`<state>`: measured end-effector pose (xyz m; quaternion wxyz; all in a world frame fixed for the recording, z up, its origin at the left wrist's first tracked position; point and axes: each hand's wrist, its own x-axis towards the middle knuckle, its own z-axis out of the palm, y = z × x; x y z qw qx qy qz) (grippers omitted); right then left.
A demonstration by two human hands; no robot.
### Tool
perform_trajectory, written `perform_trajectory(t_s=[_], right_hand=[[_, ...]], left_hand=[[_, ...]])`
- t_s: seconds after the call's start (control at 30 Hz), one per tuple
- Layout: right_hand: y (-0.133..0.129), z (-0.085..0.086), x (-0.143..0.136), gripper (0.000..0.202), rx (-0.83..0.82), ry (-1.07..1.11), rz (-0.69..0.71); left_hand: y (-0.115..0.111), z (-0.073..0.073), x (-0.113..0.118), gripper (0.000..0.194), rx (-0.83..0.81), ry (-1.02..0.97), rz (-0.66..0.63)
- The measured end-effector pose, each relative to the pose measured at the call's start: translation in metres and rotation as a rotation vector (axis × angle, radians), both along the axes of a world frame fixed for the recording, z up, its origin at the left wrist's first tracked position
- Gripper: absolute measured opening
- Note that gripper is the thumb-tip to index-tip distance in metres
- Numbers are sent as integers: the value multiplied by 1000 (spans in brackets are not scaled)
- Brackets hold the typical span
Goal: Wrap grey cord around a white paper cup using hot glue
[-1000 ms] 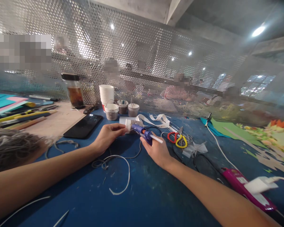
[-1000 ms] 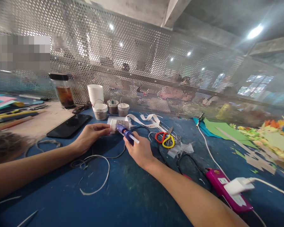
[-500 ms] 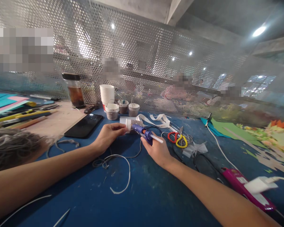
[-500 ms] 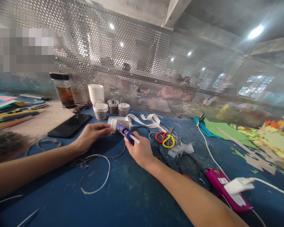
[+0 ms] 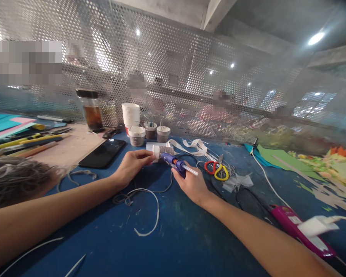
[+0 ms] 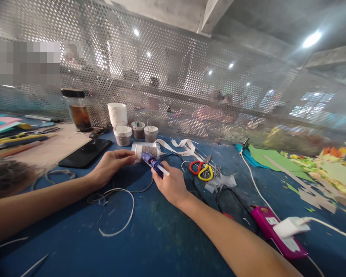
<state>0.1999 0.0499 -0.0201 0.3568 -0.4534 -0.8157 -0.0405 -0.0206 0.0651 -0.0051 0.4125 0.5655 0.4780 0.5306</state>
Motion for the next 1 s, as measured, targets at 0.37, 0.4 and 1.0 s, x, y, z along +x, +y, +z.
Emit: perform_trajectory(t_s=[0.37,0.4,1.0], right_hand=[[0,2,0,28,-5,1,-14],[0,1,0,28,-5,-3,-13],[-2,3,0,25,-14,-46,-4]], left_hand=[[-1,2,1,26,-5,9,-5],[-1,2,1,25,-4,10,-6],[1,0,1,25,-20,-27,5]])
